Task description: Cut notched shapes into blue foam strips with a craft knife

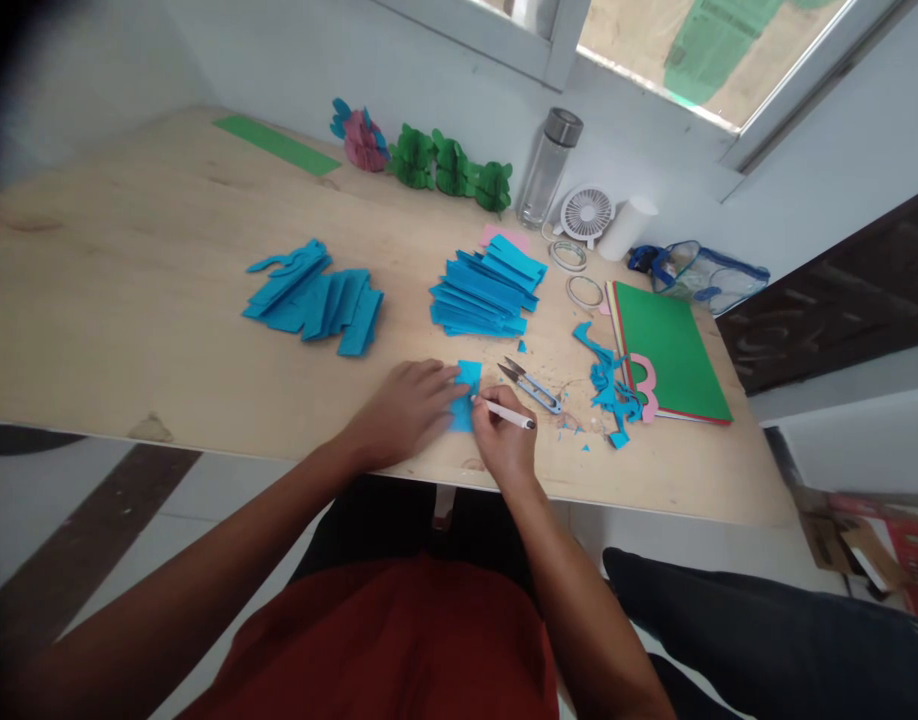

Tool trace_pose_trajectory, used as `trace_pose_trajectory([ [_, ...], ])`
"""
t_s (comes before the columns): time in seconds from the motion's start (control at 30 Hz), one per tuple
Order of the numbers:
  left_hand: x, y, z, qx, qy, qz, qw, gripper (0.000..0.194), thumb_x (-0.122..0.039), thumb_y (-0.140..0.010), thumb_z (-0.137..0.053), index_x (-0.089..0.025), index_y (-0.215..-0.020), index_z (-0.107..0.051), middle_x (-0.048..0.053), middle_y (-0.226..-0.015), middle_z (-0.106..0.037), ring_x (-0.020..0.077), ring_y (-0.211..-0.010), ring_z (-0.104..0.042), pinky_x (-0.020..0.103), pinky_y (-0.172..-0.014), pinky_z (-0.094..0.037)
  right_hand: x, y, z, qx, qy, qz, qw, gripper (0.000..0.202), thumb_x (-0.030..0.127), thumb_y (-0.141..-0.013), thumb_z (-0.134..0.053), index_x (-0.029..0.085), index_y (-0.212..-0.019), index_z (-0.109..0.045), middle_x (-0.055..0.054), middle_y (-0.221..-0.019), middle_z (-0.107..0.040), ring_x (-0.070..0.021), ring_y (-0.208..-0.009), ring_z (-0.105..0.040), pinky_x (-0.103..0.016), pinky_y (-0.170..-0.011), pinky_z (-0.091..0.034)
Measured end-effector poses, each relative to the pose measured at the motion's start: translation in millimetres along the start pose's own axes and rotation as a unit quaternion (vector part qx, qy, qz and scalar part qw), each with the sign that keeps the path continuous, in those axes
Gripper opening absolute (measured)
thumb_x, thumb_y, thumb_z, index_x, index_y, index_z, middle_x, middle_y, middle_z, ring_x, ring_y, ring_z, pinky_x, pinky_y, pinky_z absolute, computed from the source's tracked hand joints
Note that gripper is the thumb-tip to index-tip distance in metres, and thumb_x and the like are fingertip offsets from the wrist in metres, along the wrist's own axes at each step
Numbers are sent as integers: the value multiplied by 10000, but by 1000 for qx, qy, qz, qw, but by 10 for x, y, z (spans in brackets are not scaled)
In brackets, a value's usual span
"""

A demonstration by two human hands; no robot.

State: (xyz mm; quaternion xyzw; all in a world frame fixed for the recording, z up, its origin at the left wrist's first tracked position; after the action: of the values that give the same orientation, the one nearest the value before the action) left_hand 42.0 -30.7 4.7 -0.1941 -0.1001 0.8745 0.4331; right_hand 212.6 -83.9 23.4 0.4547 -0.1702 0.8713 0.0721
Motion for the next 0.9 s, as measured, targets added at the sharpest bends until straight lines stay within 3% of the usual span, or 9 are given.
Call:
trace_pose_trajectory([
  [0.23, -7, -2, -10, -1, -2, -2, 1000, 380, -279, -939, -486, -192, -1283, -620, 124, -1383, -578, 331, -1260, -471, 514, -1051, -382, -24, -68, 18, 27, -37, -26, 999, 140, 336, -806, -568, 219, -753, -626, 27, -659, -620, -137, -570, -519, -257, -553, -413],
  [0.9, -20, -8, 21, 19, -11, 3, 1000, 387, -274, -932, -492, -175, -1285, -615, 133, -1407, -566, 346, -1268, -475, 525, -1051, -380, 3, 26, 81, 9, -14, -14, 1000, 152, 330, -825, -567, 212, -749, -625, 34, -622, -602, -126, -554, -500, -241, -545, -397],
])
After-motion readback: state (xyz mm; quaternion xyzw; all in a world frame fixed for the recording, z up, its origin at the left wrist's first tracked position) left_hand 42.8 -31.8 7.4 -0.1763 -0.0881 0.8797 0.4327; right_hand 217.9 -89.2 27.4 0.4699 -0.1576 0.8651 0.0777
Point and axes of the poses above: each hand's wrist, its own y-axis away from the middle knuckle, its own z-axis out of the back of the hand, x = y × z, the point moved 1 cm from there along -y, towards the middle knuckle
